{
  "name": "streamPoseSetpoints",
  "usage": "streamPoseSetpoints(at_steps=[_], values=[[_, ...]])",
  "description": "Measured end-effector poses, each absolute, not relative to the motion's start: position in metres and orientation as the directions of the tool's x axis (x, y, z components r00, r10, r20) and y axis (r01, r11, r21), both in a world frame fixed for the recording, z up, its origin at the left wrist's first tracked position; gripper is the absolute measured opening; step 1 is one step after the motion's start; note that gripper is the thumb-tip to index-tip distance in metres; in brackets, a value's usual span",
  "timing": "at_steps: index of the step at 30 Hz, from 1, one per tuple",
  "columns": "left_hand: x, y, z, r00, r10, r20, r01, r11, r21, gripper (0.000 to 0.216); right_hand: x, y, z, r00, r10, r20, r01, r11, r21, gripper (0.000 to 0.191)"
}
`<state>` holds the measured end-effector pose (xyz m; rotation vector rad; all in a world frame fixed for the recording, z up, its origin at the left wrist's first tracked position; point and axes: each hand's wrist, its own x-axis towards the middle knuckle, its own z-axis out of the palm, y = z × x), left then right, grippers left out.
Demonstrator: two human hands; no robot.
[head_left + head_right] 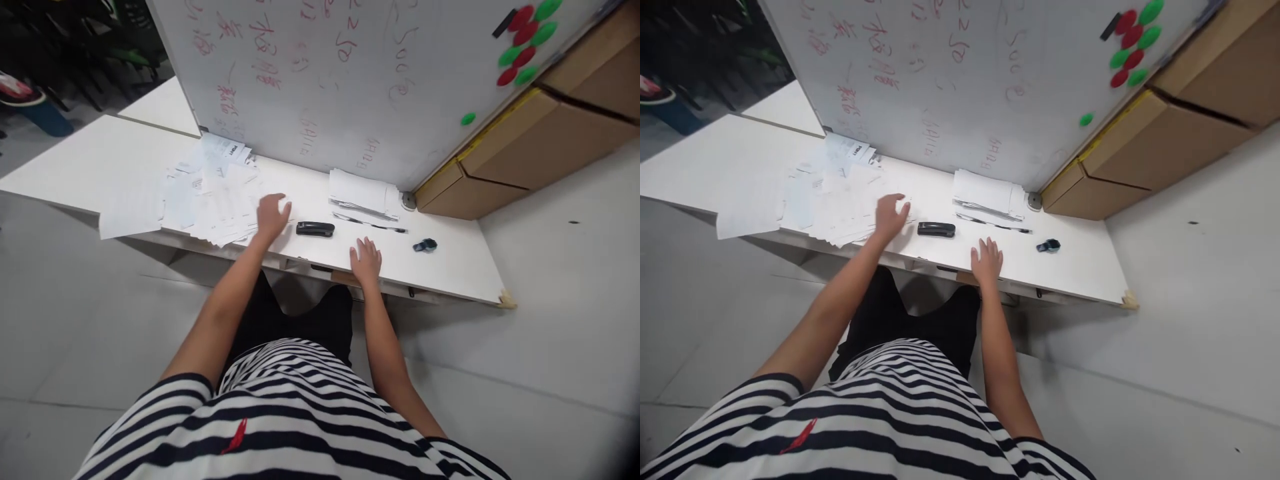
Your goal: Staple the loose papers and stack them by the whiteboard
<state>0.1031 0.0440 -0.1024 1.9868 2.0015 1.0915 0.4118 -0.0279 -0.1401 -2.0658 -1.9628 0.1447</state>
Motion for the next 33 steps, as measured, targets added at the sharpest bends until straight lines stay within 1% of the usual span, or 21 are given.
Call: streamPoseSetpoints(at_steps=[2,3,5,8,10,17,24,26,30,31,33], values=[[0.073,0.042,-0.104,-0.137,0.967,0.215,0.898,0.03,0.438,0.072,0.412,-0.029,-0.14,0.069,0.989,0.127,0.961,-0.032,-0.273,0.055],[0.061,0.039,-0.105,-0.122,0.982,0.143,0.923,0.059,0.381,0.079,0.412,-0.029,-0.14,0.072,0.988,0.133,0.961,-0.033,-0.273,0.054],[0.048,0.03,-0.108,-0.089,0.993,0.08,0.951,0.061,0.302,0.077,0.412,-0.029,-0.141,0.075,0.987,0.144,0.96,-0.033,-0.278,0.054],[0.048,0.02,-0.112,-0.098,0.989,0.108,0.961,0.066,0.268,0.066,0.412,-0.028,-0.144,0.074,0.986,0.152,0.955,-0.027,-0.294,0.054],[0.052,0.018,-0.112,-0.115,0.986,0.124,0.962,0.08,0.262,0.064,0.412,-0.028,-0.145,0.077,0.984,0.158,0.952,-0.025,-0.306,0.054],[0.058,0.018,-0.103,-0.17,0.981,0.094,0.954,0.14,0.266,0.059,0.412,-0.026,-0.146,0.081,0.983,0.163,0.953,-0.028,-0.303,0.054],[0.067,0.012,-0.102,-0.208,0.964,0.167,0.954,0.162,0.252,0.048,0.412,-0.025,-0.149,0.087,0.98,0.178,0.95,-0.027,-0.312,0.053],[0.066,0.012,-0.099,-0.204,0.966,0.157,0.955,0.161,0.248,0.045,0.412,-0.025,-0.15,0.088,0.978,0.19,0.95,-0.025,-0.31,0.052],[0.049,0.019,-0.088,-0.225,0.972,0.064,0.929,0.194,0.315,0.046,0.413,-0.025,-0.151,0.082,0.976,0.203,0.95,-0.015,-0.311,0.053],[0.043,0.021,-0.085,-0.235,0.97,0.053,0.916,0.203,0.345,0.047,0.413,-0.025,-0.15,0.081,0.976,0.203,0.949,-0.014,-0.314,0.053],[0.031,0.024,-0.079,-0.254,0.964,0.08,0.889,0.2,0.412,0.046,0.413,-0.025,-0.149,0.083,0.975,0.205,0.948,-0.014,-0.318,0.053]])
